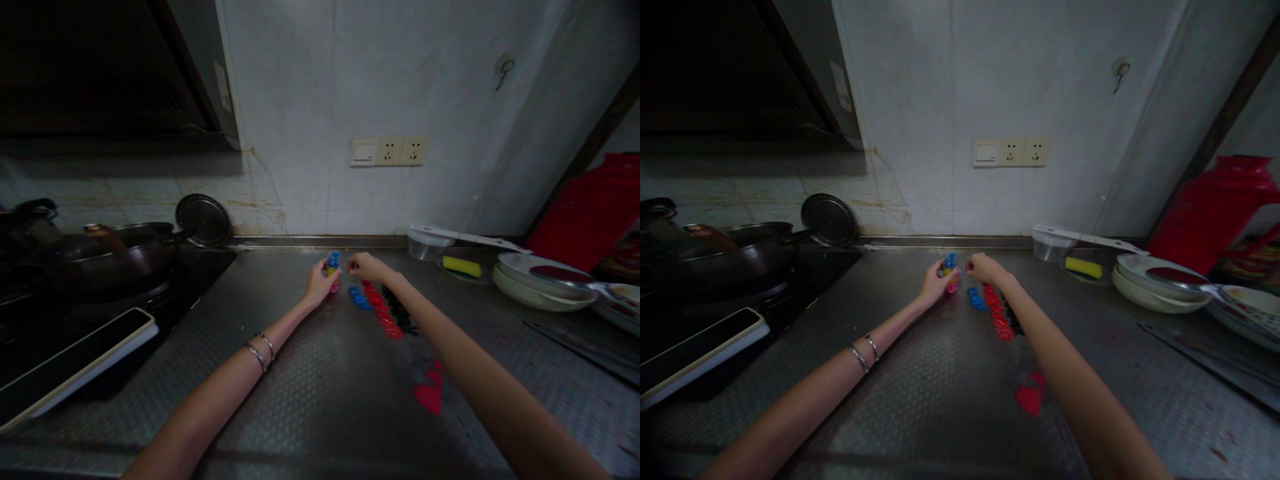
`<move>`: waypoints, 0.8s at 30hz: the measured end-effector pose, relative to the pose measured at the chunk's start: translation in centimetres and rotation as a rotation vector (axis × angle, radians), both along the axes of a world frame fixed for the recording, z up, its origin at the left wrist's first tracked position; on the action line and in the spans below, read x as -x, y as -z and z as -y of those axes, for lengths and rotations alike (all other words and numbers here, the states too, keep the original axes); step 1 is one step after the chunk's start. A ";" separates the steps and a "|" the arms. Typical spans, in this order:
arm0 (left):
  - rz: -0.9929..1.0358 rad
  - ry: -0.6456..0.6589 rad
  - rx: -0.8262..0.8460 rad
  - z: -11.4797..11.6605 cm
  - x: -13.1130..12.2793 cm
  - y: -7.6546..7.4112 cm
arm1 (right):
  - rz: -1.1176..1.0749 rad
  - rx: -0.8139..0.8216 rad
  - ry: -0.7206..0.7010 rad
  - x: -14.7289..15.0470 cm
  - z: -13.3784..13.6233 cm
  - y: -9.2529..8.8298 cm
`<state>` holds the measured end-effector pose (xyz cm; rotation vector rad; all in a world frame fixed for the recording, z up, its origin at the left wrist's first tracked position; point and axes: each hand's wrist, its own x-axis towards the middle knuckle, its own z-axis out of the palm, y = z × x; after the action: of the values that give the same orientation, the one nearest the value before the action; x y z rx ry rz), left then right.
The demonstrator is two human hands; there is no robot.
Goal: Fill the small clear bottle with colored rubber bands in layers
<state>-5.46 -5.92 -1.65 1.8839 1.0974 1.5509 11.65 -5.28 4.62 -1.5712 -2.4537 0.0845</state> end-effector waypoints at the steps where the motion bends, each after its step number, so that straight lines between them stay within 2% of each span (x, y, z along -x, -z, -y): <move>1: 0.007 0.007 0.003 0.0 0.0 0.0 | -0.044 -0.030 -0.018 -0.3 0.1 -0.8; 6: 0.007 0.027 0.003 0.0 0.1 0.0 | -0.159 -0.190 -0.118 0.0 0.8 -5.4; 10: 0.005 0.027 -0.012 0.2 0.1 -0.2 | -0.058 -0.254 -0.180 1.9 1.6 -7.7; 15: 0.002 0.023 -0.020 0.4 0.2 -0.4 | 0.079 -0.203 -0.188 3.3 2.1 -8.4; 21: 0.054 0.059 0.013 0.5 0.3 -0.4 | 0.045 -0.167 -0.183 3.3 2.5 -8.6; 24: 0.070 0.054 0.015 0.6 0.3 -0.4 | 0.022 -0.087 -0.164 3.7 2.6 -8.2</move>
<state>-5.74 -6.47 -1.22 1.8208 1.0169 1.5623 7.93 -7.89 12.78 -1.3413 -2.5623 -0.0120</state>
